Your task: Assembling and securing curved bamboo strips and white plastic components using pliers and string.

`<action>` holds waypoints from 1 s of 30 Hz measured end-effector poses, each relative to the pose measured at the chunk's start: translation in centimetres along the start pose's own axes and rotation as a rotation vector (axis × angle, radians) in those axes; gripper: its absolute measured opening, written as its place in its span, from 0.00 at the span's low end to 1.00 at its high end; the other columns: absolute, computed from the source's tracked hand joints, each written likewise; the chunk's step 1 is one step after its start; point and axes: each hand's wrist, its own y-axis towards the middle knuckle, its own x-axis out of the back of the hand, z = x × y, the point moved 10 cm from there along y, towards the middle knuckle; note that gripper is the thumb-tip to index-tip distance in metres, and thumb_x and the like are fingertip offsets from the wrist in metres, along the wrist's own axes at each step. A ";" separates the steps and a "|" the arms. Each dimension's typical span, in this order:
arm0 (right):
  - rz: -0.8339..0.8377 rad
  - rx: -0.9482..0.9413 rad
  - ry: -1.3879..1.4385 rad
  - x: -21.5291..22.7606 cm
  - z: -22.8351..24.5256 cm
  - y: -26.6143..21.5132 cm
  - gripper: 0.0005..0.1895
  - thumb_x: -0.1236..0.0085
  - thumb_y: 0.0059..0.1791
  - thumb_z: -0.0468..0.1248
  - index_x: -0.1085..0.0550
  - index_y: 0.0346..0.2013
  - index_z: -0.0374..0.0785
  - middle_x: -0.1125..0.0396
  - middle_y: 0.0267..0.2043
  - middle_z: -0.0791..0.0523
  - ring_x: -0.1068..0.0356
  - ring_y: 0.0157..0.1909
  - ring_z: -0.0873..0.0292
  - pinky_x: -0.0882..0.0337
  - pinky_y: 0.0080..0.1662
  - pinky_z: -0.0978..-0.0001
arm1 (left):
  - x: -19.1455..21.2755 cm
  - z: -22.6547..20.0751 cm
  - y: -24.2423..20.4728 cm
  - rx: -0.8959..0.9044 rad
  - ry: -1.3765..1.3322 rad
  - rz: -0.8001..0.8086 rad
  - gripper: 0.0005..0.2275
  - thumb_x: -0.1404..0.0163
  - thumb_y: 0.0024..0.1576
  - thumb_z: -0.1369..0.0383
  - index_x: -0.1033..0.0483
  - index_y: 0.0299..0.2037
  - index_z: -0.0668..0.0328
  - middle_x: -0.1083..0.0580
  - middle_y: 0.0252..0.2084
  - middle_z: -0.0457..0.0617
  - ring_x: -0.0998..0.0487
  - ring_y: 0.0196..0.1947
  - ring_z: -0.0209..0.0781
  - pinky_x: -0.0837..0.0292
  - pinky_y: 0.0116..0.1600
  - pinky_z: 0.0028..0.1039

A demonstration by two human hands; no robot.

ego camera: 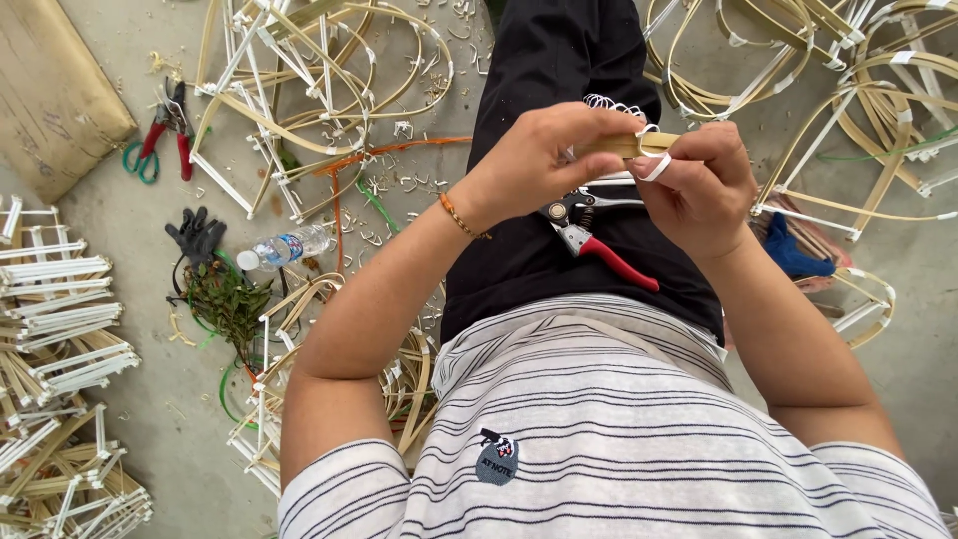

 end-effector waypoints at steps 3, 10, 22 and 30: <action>0.012 -0.110 0.074 0.2 -0.6 0.1 0.12 0.26 0.50 0.28 0.22 0.41 0.43 0.37 0.41 0.57 0.35 0.40 0.59 0.32 0.40 0.70 | -0.1 -1.7 -0.7 -0.157 0.150 -0.033 0.14 0.43 0.66 0.67 0.24 0.61 0.53 0.22 0.44 0.46 0.21 0.42 0.37 0.23 0.48 0.28; 0.122 -0.491 0.545 -0.7 -3.7 -0.2 0.09 0.34 0.55 0.26 0.26 0.45 0.35 0.32 0.44 0.55 0.31 0.45 0.66 0.30 0.45 0.78 | 0.1 -2.0 -1.1 -0.198 0.308 -0.105 0.16 0.42 0.65 0.69 0.25 0.62 0.49 0.25 0.40 0.46 0.24 0.36 0.38 0.24 0.43 0.27; 0.221 -0.636 0.677 -2.1 -6.2 3.9 0.07 0.40 0.61 0.30 0.31 0.47 0.33 0.29 0.41 0.56 0.28 0.43 0.69 0.26 0.46 0.78 | -0.5 -2.9 -1.5 -0.344 0.524 -0.113 0.17 0.45 0.65 0.72 0.28 0.64 0.49 0.28 0.40 0.46 0.26 0.37 0.41 0.26 0.46 0.31; 0.660 -1.024 0.719 -10.5 -11.8 -0.2 0.06 0.41 0.55 0.36 0.27 0.40 0.36 0.30 0.35 0.59 0.31 0.37 0.70 0.29 0.41 0.77 | 0.1 -3.8 -1.9 -0.296 0.430 -0.122 0.13 0.44 0.65 0.68 0.28 0.58 0.55 0.27 0.42 0.48 0.24 0.41 0.45 0.25 0.48 0.33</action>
